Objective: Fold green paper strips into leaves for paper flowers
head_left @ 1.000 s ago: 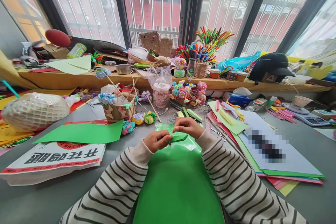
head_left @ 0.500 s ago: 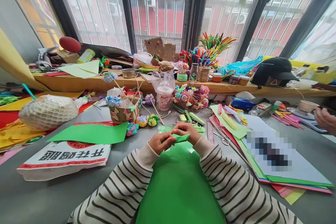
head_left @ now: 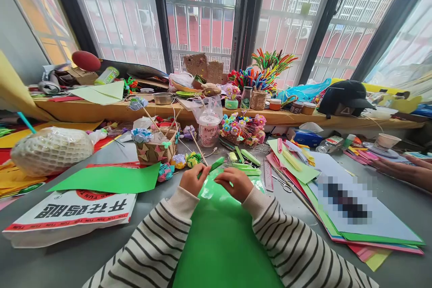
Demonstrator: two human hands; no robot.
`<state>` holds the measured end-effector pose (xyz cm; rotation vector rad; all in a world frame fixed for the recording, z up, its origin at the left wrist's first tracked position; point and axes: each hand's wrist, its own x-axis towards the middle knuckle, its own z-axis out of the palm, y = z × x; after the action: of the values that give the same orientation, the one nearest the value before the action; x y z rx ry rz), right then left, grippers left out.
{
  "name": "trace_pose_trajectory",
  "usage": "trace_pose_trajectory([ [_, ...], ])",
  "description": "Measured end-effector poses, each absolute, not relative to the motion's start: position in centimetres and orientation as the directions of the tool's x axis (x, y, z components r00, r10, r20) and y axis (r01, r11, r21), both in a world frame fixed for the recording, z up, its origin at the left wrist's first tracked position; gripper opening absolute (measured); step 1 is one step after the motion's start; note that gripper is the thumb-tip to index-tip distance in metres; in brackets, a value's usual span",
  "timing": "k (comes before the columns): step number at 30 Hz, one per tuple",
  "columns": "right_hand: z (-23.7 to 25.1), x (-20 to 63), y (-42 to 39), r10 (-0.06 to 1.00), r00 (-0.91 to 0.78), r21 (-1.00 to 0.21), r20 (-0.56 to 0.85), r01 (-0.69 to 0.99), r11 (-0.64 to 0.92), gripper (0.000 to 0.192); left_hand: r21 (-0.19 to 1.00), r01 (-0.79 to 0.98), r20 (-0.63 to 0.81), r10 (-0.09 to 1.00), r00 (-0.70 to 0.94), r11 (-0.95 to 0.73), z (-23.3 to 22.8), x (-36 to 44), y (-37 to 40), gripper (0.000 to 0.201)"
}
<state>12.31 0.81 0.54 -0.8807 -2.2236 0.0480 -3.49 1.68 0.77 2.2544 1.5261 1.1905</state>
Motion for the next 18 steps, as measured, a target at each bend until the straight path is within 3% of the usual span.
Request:
trace_pose_trajectory([
  [3,0.8,12.0,0.6,0.539,-0.565,-0.111,0.625,0.619,0.778,0.027,0.369,0.79,0.538,0.806,0.248,-0.489,0.0,-3.4,2.1,0.029],
  [7,1.5,12.5,0.8,0.509,-0.567,-0.09,0.648,0.606,0.79,0.024,0.275,0.776,0.516,0.768,0.379,-0.567,-0.5,-3.6,2.4,0.031],
  [12,2.6,13.7,1.3,0.53,-0.515,-0.215,0.674,0.55,0.807,0.021,0.334,0.683,0.443,0.748,0.495,-0.649,0.0,-3.6,2.1,0.031],
  [18,3.0,14.3,1.7,0.611,-0.472,-0.421,0.635,0.452,0.786,0.021,0.507,0.525,0.364,0.722,0.588,-0.683,0.6,-3.0,1.2,0.029],
])
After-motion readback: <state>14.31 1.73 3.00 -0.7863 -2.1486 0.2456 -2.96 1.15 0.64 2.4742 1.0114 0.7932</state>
